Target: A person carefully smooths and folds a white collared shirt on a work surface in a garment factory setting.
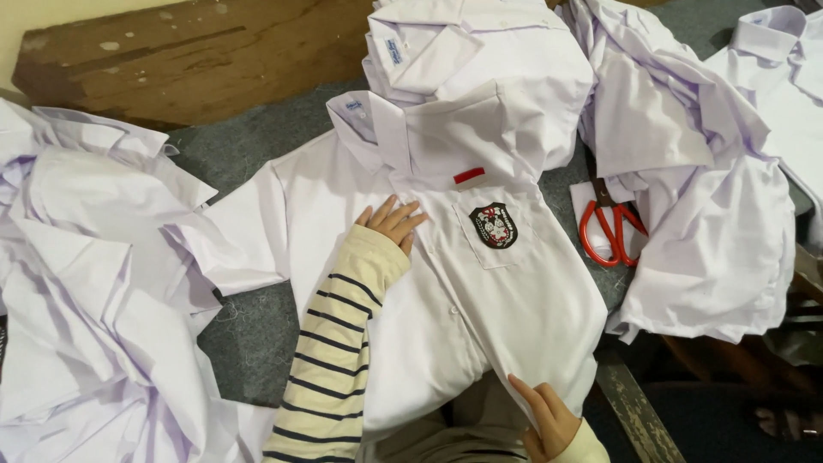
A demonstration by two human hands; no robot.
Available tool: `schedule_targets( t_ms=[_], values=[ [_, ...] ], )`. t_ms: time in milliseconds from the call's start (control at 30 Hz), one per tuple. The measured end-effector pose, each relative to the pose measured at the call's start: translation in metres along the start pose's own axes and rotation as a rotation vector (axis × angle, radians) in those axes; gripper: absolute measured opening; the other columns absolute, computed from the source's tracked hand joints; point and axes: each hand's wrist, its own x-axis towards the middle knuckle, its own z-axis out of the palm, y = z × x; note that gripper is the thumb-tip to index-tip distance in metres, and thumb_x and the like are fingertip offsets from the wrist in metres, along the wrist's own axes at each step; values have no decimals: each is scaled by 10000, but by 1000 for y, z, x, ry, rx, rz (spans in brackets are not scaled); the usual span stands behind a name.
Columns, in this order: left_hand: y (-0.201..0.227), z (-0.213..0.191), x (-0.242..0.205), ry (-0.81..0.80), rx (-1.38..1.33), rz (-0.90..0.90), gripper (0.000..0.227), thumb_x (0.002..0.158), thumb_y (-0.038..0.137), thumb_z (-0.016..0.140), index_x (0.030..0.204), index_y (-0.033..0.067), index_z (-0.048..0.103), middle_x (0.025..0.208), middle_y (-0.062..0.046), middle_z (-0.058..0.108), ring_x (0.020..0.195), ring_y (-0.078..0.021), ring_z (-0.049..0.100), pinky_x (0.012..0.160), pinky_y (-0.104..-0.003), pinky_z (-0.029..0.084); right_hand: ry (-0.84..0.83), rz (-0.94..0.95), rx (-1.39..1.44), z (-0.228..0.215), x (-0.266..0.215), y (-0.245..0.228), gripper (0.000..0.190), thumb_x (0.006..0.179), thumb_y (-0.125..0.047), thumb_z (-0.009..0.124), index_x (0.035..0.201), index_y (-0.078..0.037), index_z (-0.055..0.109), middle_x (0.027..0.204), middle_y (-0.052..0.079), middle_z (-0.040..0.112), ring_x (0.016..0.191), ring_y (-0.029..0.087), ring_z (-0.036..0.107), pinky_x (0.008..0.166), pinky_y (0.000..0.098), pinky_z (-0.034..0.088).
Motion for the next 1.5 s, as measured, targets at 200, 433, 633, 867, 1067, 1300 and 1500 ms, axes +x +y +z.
schedule_targets(
  t_ms=[200,433,633,867,1067,1300,1500],
  values=[
    [-7,11,2,-11,107,-3,575,955,338,436,1529,365,437,1643,142,342,1538,-207,247,1205,-535,179,-107,-130,30,26,-4,26,993,671,-66,557,1616,-126,258,1182,95,545,780,271,619,713,348,566],
    [-10,15,2,12,121,15,601,926,299,465,1524,361,447,1645,126,343,1536,-206,255,1213,-535,166,63,-7,73,5,25,-28,463,921,-352,659,1318,-162,515,916,26,591,740,186,638,600,336,543],
    [-6,10,1,-10,160,22,609,933,299,448,1539,349,424,1654,116,326,1539,-216,245,1209,-531,173,415,-340,114,-46,102,-112,187,899,-98,695,1073,-34,667,938,102,673,807,264,648,699,365,548],
    [-9,10,4,-60,155,13,614,938,306,469,1545,367,403,1666,123,297,1547,-212,221,1208,-538,168,283,-172,78,-15,158,-83,231,918,-223,689,1093,-78,651,1004,82,620,882,290,621,806,396,534],
    [-15,-1,-7,316,-291,101,448,900,85,548,1269,292,697,1518,56,562,1430,-143,490,1206,-467,224,-137,81,366,-92,169,-110,396,876,-239,736,1264,-202,662,1120,-55,679,742,123,656,739,270,557],
    [-129,-74,-10,1030,-65,-141,285,922,98,622,1188,176,690,1163,-24,739,1060,-246,711,924,-382,566,314,-280,260,-202,273,-124,575,922,-135,733,1444,-82,498,1328,218,583,961,421,711,794,533,586],
    [-187,-89,-10,-5,66,-905,631,886,767,556,1462,539,435,1393,34,645,1360,-168,542,1141,-557,343,324,-290,-61,-205,401,-80,633,973,-283,713,1525,-207,413,1422,106,505,1115,416,675,900,519,591]
  ],
)
